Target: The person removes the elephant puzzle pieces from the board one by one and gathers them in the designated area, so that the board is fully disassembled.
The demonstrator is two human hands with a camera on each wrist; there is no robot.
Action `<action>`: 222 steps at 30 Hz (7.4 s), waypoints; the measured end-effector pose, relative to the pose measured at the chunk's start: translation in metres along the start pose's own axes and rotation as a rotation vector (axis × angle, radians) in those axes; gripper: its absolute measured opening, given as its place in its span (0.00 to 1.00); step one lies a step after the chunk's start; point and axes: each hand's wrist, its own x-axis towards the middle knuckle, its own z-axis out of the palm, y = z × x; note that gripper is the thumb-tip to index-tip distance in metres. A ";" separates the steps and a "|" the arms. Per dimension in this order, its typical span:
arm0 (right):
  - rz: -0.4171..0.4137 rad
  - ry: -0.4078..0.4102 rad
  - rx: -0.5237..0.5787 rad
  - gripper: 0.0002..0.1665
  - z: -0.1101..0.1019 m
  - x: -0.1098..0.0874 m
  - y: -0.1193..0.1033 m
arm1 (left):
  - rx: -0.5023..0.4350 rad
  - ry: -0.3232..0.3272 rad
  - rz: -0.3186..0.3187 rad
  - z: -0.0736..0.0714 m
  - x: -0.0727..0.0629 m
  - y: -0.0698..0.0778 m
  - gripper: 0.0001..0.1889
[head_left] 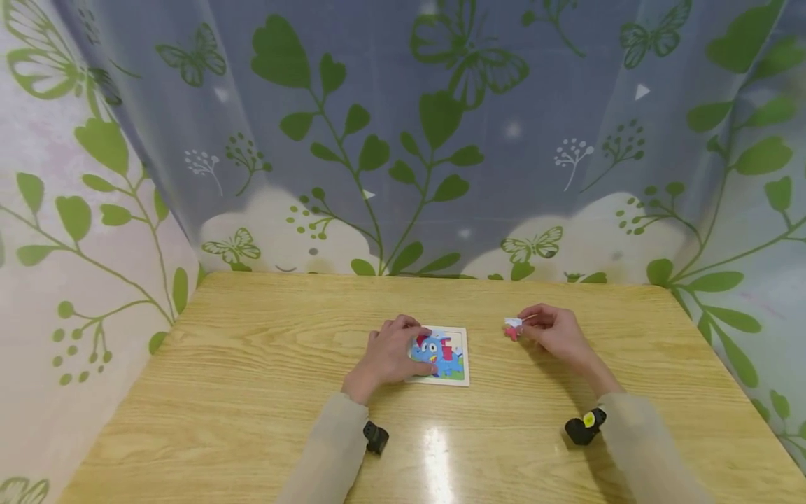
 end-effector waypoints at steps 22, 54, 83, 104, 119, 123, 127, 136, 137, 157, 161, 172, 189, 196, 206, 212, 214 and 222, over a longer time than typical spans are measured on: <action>0.041 -0.068 -0.125 0.19 -0.011 0.013 0.010 | 0.042 0.013 -0.008 0.000 -0.002 0.001 0.35; -0.144 -0.066 -0.280 0.16 0.003 0.002 -0.004 | 0.003 -0.002 0.016 -0.001 -0.003 0.005 0.31; -0.244 -0.256 -0.249 0.09 0.064 -0.005 -0.037 | 0.032 -0.020 0.001 -0.002 0.000 0.004 0.30; -0.264 -0.278 -0.327 0.15 0.073 -0.002 -0.041 | 0.025 -0.015 -0.001 -0.001 0.001 0.002 0.30; -0.205 -0.296 -0.283 0.12 0.076 -0.002 -0.043 | 0.009 -0.011 -0.012 0.001 0.000 0.003 0.30; -0.199 -0.293 -0.280 0.12 0.076 -0.001 -0.043 | 0.012 -0.006 -0.011 0.001 0.000 0.003 0.30; -0.190 -0.293 -0.273 0.11 0.077 -0.001 -0.040 | 0.016 -0.010 -0.004 0.000 0.000 0.004 0.28; -0.222 -0.289 -0.282 0.10 0.079 0.001 -0.039 | 0.027 -0.005 0.011 -0.001 -0.002 0.005 0.22; -0.223 -0.290 -0.284 0.10 0.079 0.002 -0.039 | 0.032 -0.006 0.011 -0.001 -0.002 0.005 0.22; -0.200 -0.293 -0.255 0.11 0.080 -0.001 -0.043 | 0.061 -0.017 0.009 -0.002 -0.001 0.007 0.23; -0.195 -0.288 -0.239 0.11 0.081 -0.001 -0.044 | 0.054 -0.019 0.005 -0.001 -0.001 0.007 0.22; -0.200 -0.299 -0.193 0.12 0.080 0.000 -0.040 | 0.061 -0.014 0.002 -0.001 -0.001 0.006 0.22; -0.184 -0.276 -0.081 0.11 0.079 -0.006 -0.036 | 0.038 -0.020 -0.005 0.001 -0.001 0.006 0.22; -0.178 -0.262 -0.062 0.11 0.079 -0.005 -0.034 | 0.035 -0.017 -0.007 0.001 0.000 0.005 0.22; -0.215 -0.237 -0.033 0.10 0.080 -0.007 -0.035 | 0.027 -0.018 -0.005 -0.001 -0.001 0.005 0.22; -0.213 -0.219 -0.034 0.08 0.080 -0.009 -0.035 | 0.020 -0.022 -0.012 -0.002 -0.001 0.007 0.21; -0.212 -0.216 -0.032 0.07 0.079 -0.009 -0.035 | 0.021 -0.022 -0.019 -0.002 -0.001 0.009 0.20; -0.211 -0.210 -0.065 0.07 0.081 -0.008 -0.036 | 0.053 0.000 -0.096 0.003 -0.001 0.019 0.23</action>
